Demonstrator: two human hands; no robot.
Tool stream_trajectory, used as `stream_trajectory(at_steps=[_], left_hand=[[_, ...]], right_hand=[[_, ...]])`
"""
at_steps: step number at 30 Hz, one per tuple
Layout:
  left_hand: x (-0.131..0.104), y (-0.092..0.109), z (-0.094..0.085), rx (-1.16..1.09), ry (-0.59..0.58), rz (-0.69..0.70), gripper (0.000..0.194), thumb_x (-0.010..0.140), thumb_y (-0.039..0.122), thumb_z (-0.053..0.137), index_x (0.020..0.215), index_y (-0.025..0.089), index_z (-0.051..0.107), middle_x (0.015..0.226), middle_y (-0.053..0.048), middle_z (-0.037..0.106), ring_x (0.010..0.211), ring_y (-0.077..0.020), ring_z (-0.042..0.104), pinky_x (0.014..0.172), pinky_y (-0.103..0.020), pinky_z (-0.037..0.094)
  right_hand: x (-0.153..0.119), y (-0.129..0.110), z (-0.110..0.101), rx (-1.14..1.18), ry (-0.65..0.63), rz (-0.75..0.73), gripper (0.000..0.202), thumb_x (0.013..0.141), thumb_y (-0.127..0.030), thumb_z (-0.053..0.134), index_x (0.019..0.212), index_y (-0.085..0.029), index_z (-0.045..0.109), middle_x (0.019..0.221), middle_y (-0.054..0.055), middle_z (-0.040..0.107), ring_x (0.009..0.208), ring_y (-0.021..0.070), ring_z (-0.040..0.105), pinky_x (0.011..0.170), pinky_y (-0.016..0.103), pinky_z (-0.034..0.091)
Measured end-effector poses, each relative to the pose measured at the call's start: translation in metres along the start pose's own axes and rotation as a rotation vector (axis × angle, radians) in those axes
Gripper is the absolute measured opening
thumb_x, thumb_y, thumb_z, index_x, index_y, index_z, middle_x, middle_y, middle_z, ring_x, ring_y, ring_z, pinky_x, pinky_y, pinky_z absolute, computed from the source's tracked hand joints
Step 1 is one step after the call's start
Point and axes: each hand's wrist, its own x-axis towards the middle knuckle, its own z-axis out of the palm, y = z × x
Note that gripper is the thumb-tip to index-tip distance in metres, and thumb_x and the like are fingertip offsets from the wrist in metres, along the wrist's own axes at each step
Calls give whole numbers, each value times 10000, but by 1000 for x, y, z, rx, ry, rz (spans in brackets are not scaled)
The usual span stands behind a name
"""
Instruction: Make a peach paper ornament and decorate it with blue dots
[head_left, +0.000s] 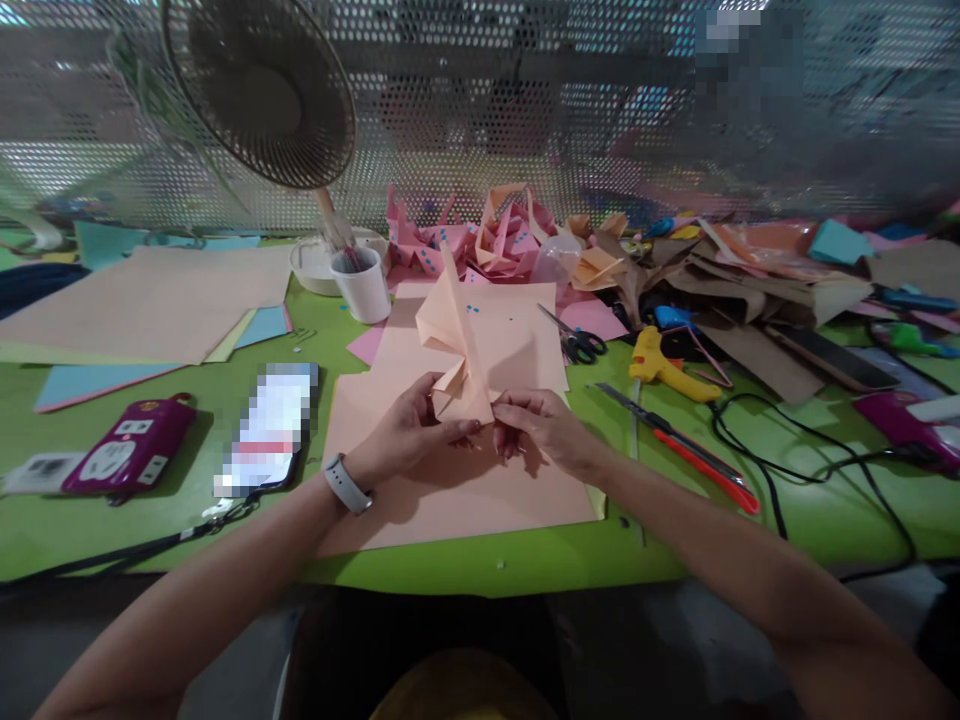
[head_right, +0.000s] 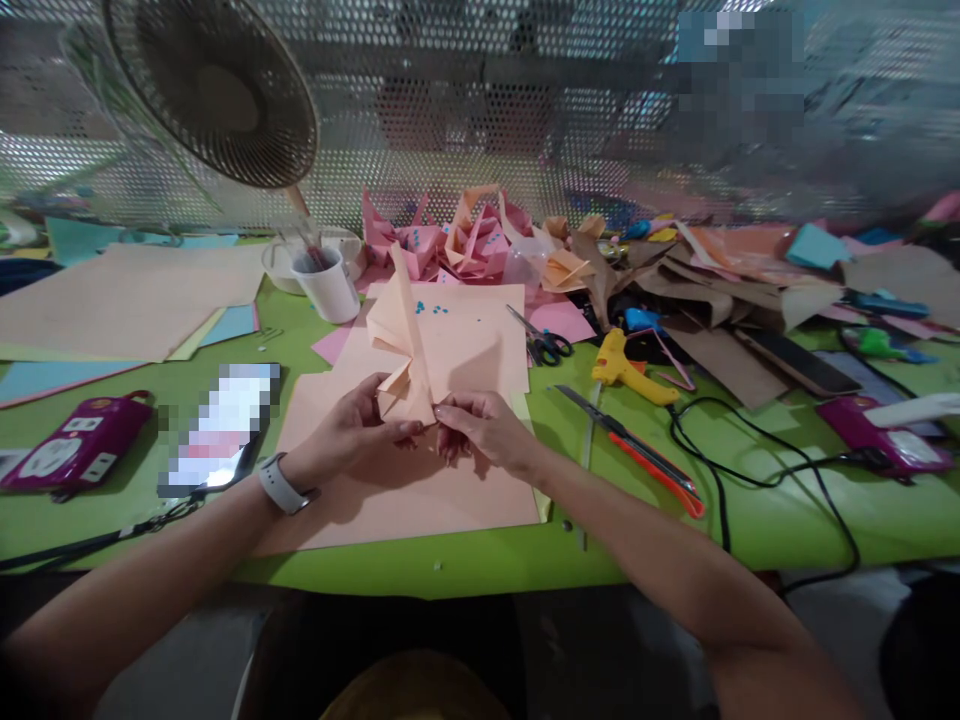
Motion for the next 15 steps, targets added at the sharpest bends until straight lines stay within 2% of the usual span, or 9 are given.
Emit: stream_trajectory(at_steps=[3,7,15], left_hand=[[0,3,-1,28,18,-17,470,721,264,811,1095,157,547,995,-69,706,871,-190,688,737,-269,545],[1,7,-1,-115,96,-40,535,706,242,822,1137,187,510,943,-33,708,798,-150,689,715,-239,531],[0,11,5,-127,71,-76,561,704,223,823,1139,200,469,846,-13,719,721,-142,688,662,-223,524]], right_hand=[[0,2,-1,-24,-18,19,250,818,-387,656,746,-153,606,595,-13,656,504,82,604,485,193,489],[-1,3,0,-81,-74,51,237,832,-374,640,759,-151,606,597,-7,670,484,85,611,446,187,490],[-1,2,5,-100,-88,70,205,829,-329,626,741,-146,597,570,-12,665,452,80,610,428,171,489]])
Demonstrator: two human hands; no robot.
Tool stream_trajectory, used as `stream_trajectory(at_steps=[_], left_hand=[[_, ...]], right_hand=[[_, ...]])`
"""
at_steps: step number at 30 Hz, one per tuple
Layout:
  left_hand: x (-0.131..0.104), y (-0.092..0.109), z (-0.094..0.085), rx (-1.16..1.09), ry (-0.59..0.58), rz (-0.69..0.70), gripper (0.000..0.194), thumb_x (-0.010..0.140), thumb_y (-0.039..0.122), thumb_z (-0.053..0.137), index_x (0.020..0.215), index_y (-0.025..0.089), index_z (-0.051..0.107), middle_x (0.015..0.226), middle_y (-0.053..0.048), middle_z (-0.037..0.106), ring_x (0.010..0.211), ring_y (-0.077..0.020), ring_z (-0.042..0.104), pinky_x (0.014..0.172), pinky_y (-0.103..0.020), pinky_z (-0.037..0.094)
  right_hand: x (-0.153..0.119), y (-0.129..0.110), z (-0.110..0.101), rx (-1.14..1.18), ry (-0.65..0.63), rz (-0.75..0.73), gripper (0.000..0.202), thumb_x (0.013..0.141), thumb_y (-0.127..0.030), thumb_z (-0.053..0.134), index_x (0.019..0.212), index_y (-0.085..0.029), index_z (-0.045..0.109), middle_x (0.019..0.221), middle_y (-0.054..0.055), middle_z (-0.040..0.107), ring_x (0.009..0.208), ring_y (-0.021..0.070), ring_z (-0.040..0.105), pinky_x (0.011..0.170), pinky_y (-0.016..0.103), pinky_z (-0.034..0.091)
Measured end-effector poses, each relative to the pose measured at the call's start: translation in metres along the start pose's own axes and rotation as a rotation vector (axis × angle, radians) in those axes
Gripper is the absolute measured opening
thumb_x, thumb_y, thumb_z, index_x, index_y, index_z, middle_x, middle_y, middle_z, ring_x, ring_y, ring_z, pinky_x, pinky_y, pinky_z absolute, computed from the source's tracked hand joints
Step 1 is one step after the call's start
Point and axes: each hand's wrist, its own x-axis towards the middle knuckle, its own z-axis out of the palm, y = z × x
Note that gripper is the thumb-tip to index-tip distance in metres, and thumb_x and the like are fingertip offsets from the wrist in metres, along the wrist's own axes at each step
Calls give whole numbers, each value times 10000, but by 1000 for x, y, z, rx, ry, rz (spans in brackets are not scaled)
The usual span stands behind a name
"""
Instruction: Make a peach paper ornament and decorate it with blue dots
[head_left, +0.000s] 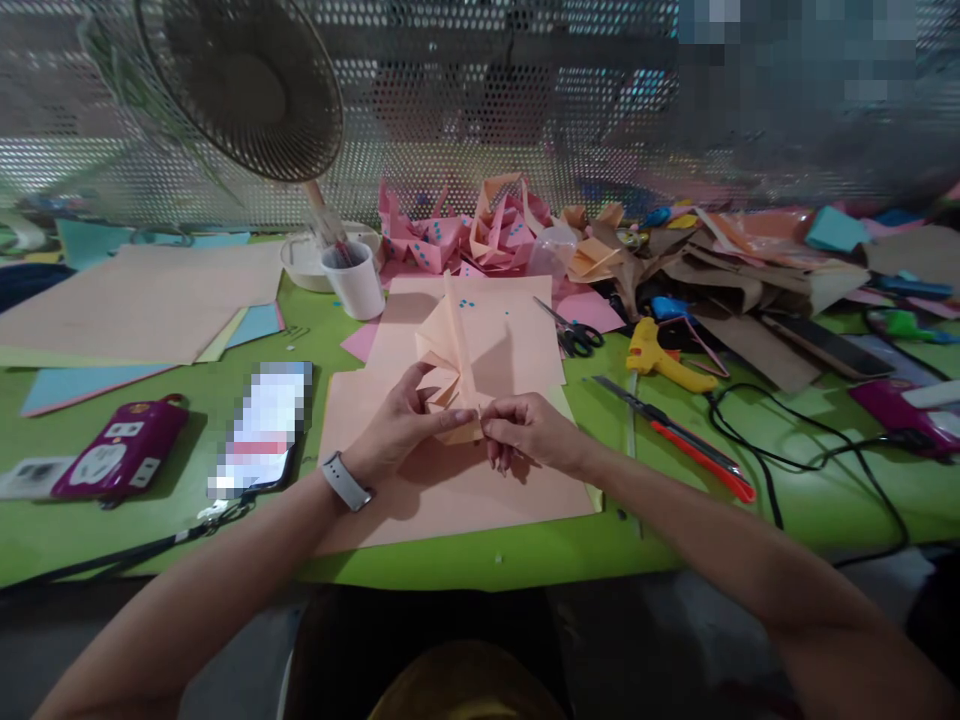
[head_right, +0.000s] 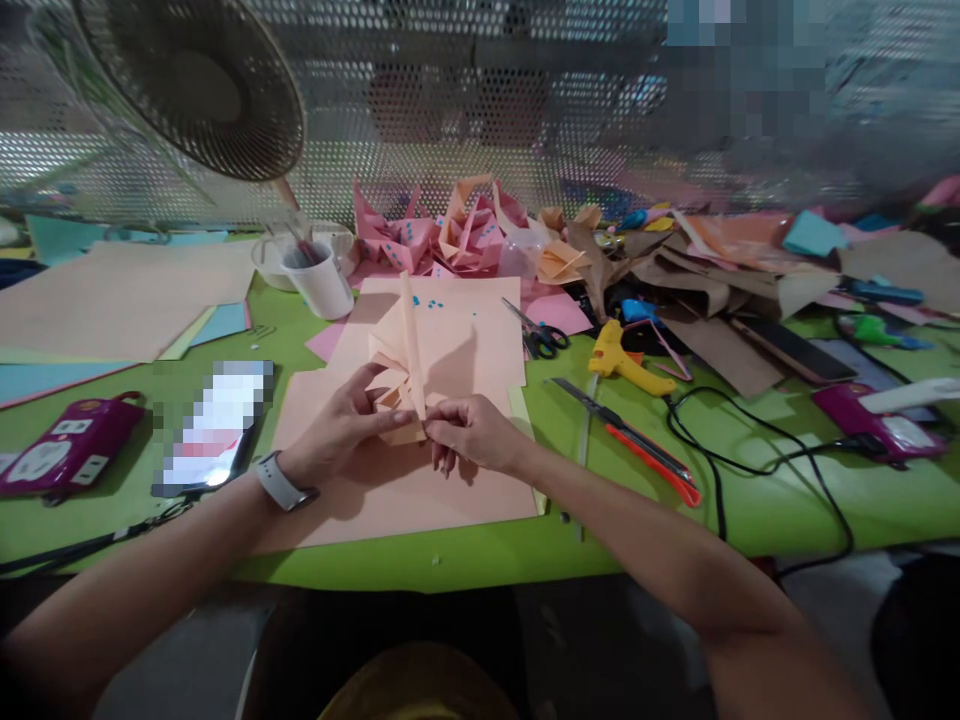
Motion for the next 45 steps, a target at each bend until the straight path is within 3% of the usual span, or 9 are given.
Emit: stream_trajectory(at_steps=[5,9,13,20,37,45], left_hand=[[0,-4,-2,46,39,1,513,708,234,818,1121,185,519,873,-29,730,755,-154,692,692,-243,527],[1,-5,-2,20,46,-29,500,689,241,829,1100,169,553,865,-26,728,751,-152,683,702,-254,529],[2,-5,0,-47,109,-74,471,620,220,865,995,166,586,810,4,712,711,-136,666,689,-256,529],[3,-7,2,-37,170,-83,438,559,205,891,904,165,624,703,54,663,645,-98,632,659,-224,510],[4,-11,0,43,200,0,425,566,258,889,903,172,644,698,43,664,652,-116,644,634,-229,521],[2,-13,0,57,206,63,436,550,232,896,907,174,653,696,46,669,648,-100,631,640,-214,525]], right_hand=[[-1,-3,-1,36,-53,21,269,818,-380,661,710,-141,598,586,-3,670,453,76,606,442,174,497],[-1,-1,-6,91,-175,62,298,840,-409,657,770,-120,641,708,44,729,479,70,626,463,165,498],[0,2,-10,133,-266,125,318,854,-419,645,863,-101,652,829,99,758,529,91,670,454,159,485],[-1,-2,-11,215,-342,234,356,824,-429,680,894,-79,675,838,120,761,551,116,690,514,196,539],[-1,-5,-15,240,-357,282,373,806,-455,702,895,-95,671,876,131,763,649,151,718,495,201,537],[3,-4,-19,320,-404,281,363,748,-429,772,846,-92,681,804,108,764,706,161,735,611,223,576]])
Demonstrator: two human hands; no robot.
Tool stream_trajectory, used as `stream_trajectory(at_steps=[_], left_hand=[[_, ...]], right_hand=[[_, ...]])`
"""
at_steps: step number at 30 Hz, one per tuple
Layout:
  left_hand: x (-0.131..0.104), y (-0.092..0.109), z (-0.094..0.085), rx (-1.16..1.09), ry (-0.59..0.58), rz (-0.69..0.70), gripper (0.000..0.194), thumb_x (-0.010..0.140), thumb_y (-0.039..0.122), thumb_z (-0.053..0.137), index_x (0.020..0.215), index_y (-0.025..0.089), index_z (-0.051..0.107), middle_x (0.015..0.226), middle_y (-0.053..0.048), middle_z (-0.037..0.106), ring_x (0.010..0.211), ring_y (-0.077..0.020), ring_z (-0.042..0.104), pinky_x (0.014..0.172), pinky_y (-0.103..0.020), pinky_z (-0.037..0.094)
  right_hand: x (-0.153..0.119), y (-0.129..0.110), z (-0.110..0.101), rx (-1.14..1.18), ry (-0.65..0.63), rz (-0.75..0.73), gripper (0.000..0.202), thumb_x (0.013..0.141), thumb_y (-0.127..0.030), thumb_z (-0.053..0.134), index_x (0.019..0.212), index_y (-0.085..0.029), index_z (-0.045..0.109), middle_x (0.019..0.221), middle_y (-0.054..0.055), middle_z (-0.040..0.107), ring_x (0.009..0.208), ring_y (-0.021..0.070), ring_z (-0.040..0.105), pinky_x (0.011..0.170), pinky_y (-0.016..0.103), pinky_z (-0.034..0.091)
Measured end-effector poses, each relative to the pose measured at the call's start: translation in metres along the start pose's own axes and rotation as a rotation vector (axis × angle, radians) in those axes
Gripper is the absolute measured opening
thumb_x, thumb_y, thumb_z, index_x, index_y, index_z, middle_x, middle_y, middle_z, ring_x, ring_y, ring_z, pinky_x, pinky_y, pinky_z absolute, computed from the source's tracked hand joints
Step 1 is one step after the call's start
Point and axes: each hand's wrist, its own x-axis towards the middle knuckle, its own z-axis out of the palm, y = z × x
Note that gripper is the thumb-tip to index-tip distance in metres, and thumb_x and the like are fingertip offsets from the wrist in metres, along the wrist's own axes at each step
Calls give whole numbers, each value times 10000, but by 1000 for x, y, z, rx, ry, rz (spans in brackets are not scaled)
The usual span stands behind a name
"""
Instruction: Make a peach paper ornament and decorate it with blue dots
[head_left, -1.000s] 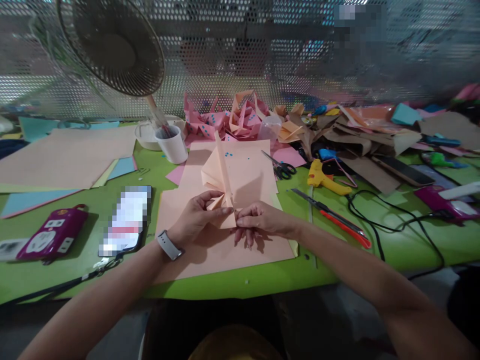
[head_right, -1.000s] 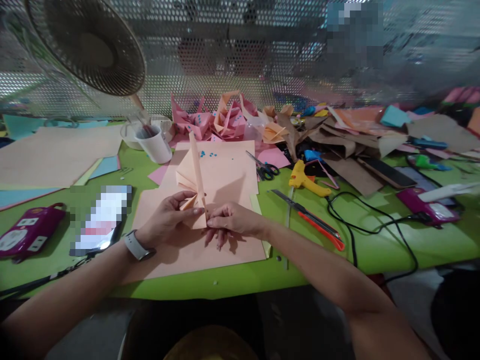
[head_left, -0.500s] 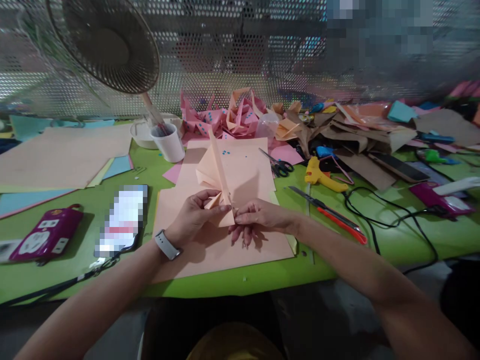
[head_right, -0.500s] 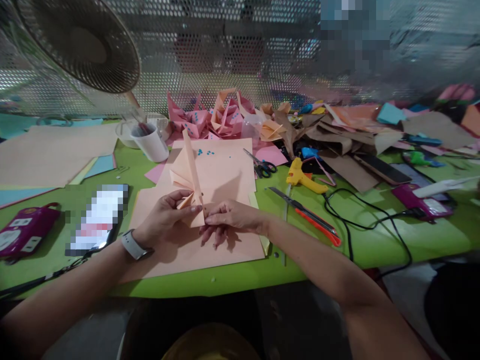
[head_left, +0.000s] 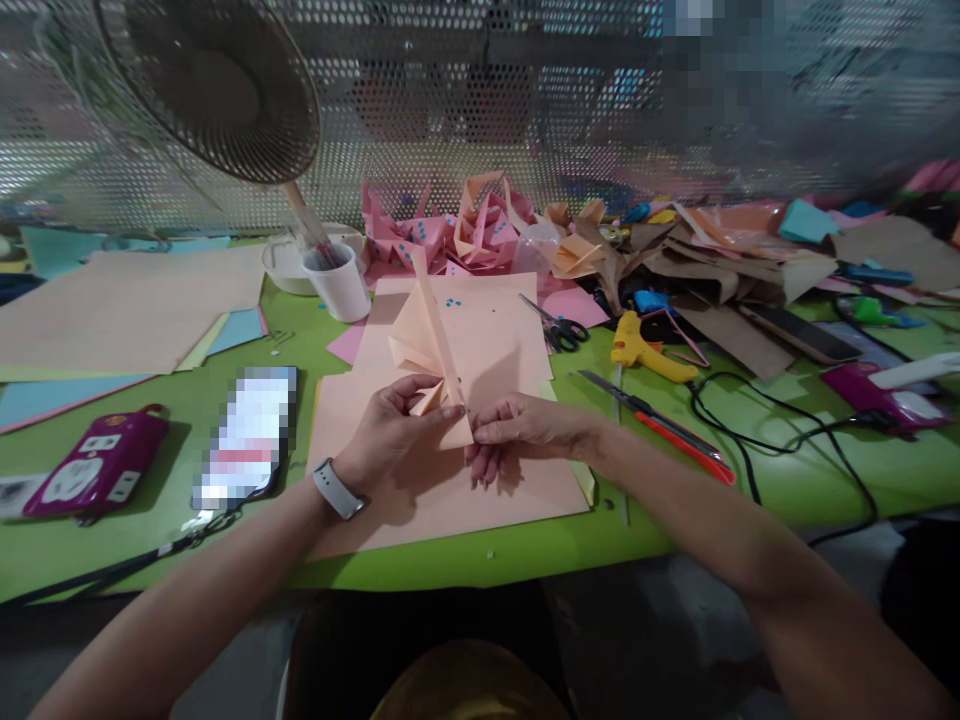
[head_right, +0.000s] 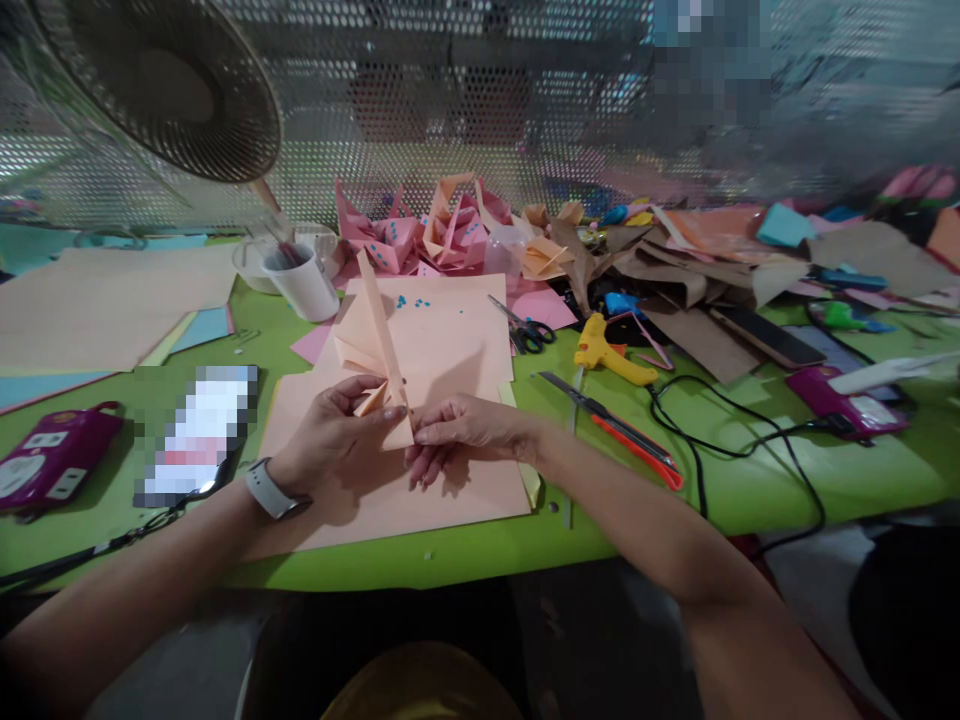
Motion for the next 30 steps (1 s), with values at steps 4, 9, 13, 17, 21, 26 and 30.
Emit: stream_trajectory(at_steps=[4,9,13,17,21,26,30], left_hand=[[-2,1,2,9,-17,-6,427,577,261,887,921,171,651,708,33,678,648,-114,638,617,-226,520],[-1,2,3,-8,-2,-52,444,569,258,890,924,169,639,744,24,694,660,-117,644,639,-238,519],[0,0,2,-34,-12,-71,446,575,258,888,940,176,644,776,22,705,723,-130,657,708,-255,524],[0,-1,0,-17,-20,-35,400,634,278,863,965,172,665,848,9,714,733,-107,634,696,-219,502],[-2,1,0,-4,-68,-33,381,649,294,854,962,164,680,875,-10,714,735,-120,635,690,-229,504],[-4,2,2,-50,-124,-77,423,650,283,857,979,166,620,885,-19,715,738,-134,661,705,-251,517],[-5,-1,2,-48,-113,-84,456,639,278,863,982,157,587,884,-28,722,758,-147,677,728,-270,525]], right_hand=[[0,1,-2,20,-23,5,344,752,-405,776,843,-88,679,803,116,764,722,171,739,628,243,584],[0,5,-3,8,-22,-8,325,779,-396,740,862,-89,673,837,135,764,787,202,744,633,265,587],[0,3,3,-64,49,-26,272,815,-343,651,867,-77,671,917,170,757,744,194,742,445,176,490],[1,4,12,-176,164,-80,321,837,-396,635,887,-80,663,876,151,756,639,166,723,367,157,422],[3,9,16,-219,239,-90,353,851,-455,657,852,-102,638,775,98,748,568,126,700,364,134,411],[2,9,19,-202,233,-74,383,835,-490,671,853,-110,622,725,72,735,532,114,682,350,135,397],[2,9,20,-228,230,-61,401,829,-504,675,846,-105,632,735,76,735,529,112,681,321,131,360]])
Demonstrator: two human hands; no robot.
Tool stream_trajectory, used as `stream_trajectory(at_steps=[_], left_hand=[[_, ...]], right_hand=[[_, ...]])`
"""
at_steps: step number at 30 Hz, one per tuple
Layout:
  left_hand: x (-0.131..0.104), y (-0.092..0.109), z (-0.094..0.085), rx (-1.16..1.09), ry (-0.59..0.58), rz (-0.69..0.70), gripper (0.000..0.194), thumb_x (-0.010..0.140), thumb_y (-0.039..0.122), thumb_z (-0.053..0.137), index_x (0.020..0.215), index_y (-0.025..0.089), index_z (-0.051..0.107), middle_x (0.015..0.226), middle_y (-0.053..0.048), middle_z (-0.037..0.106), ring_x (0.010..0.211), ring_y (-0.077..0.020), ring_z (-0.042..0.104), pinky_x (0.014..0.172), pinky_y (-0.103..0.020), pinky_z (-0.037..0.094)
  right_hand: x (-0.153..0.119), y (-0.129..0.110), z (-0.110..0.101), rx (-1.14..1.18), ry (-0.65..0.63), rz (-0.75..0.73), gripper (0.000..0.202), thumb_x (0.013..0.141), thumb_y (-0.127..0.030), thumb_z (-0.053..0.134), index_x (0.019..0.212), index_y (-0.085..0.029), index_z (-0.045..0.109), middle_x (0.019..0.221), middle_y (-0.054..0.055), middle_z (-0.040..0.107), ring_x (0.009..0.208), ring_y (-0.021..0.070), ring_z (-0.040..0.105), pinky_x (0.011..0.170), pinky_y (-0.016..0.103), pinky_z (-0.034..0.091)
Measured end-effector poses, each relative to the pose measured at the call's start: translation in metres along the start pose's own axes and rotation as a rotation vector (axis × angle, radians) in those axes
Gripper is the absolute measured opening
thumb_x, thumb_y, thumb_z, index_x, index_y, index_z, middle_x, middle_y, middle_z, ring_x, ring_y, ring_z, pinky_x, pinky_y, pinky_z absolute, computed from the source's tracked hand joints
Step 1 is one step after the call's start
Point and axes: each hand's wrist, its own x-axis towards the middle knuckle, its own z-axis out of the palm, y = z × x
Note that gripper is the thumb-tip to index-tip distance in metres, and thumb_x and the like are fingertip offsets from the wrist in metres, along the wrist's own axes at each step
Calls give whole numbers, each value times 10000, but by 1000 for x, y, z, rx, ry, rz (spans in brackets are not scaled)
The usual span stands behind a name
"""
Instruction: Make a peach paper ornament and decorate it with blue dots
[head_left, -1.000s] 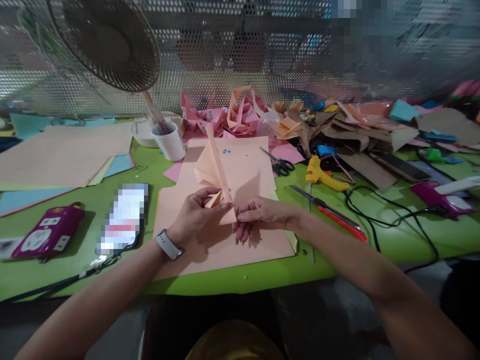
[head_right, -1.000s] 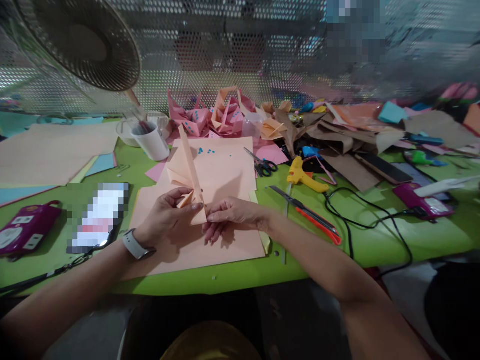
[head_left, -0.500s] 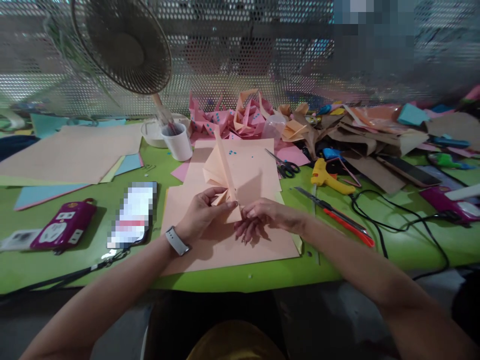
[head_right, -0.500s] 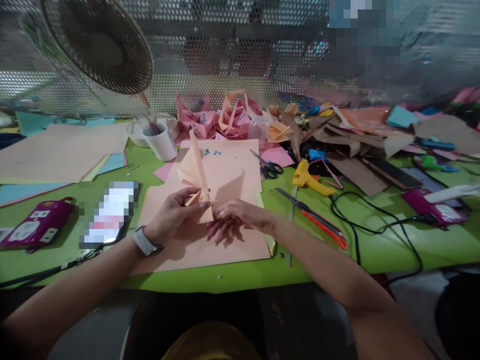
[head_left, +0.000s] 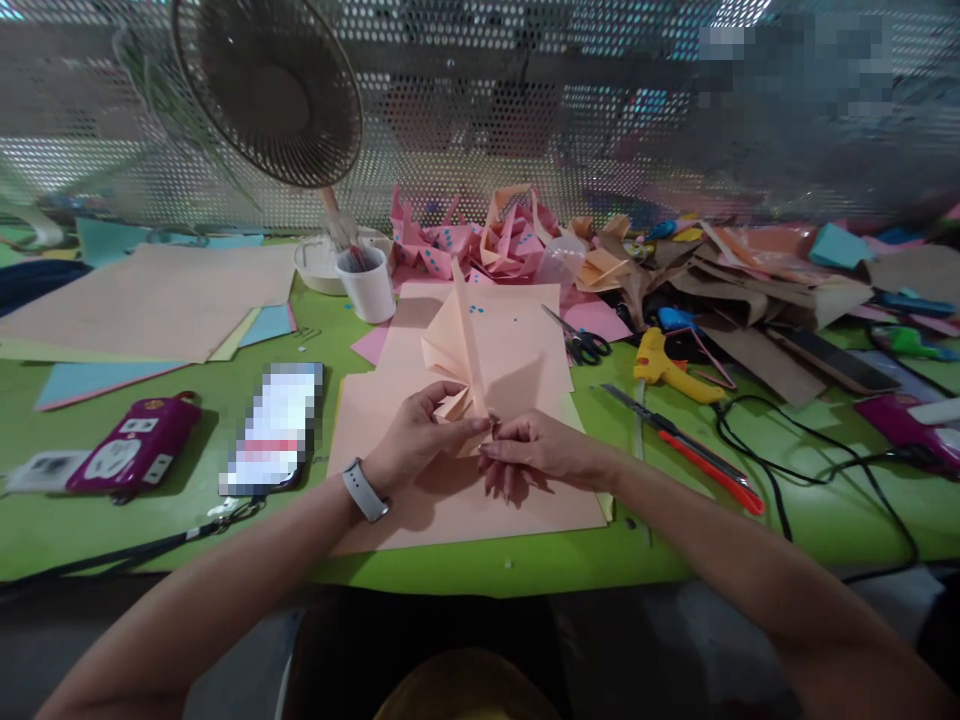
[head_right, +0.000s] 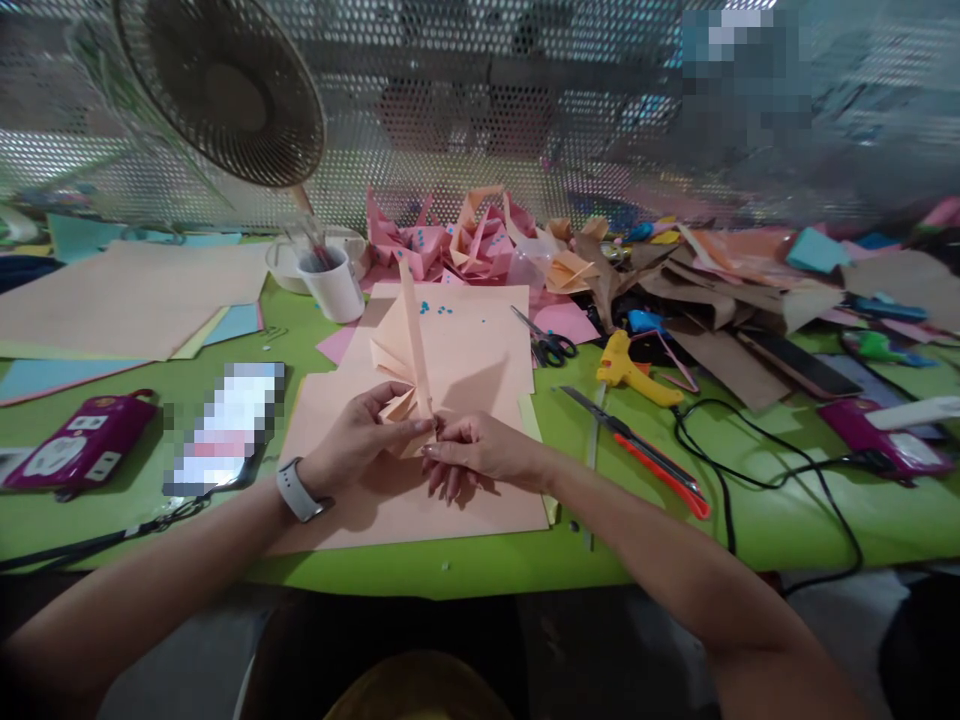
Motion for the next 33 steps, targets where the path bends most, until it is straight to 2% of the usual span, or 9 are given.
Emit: stream_trajectory(at_steps=[5,10,16,22,33], left_hand=[[1,-3,-1,26,9,21,413,645,304,858,954,145,635,884,-40,731,760,-158,677,734,-279,522],[0,0,-1,97,-11,27,339,683,340,832,891,129,669,833,-51,719,702,-148,652,669,-262,506],[-1,2,0,108,-15,23,327,683,368,827,868,131,696,774,-40,707,688,-155,653,672,-273,508],[0,1,0,110,8,-1,314,690,381,822,819,126,692,714,-27,687,630,-132,626,610,-249,482],[-1,3,0,69,-3,2,284,697,368,818,760,128,680,703,-25,688,612,-122,620,601,-238,476]], right_hand=[[1,2,-1,-45,-5,-2,429,834,-532,660,893,-107,642,798,97,748,559,123,694,315,133,354],[2,0,1,-37,5,0,420,830,-529,669,883,-113,644,761,79,742,542,115,687,332,126,375],[3,3,0,-31,5,1,454,817,-559,666,877,-110,641,750,87,740,549,126,691,332,133,382],[2,4,-2,-37,-7,-9,448,822,-560,660,873,-114,640,753,82,743,554,126,695,342,133,393],[3,5,-2,-33,-2,-10,454,812,-565,667,869,-116,632,747,74,741,552,121,692,340,132,395]])
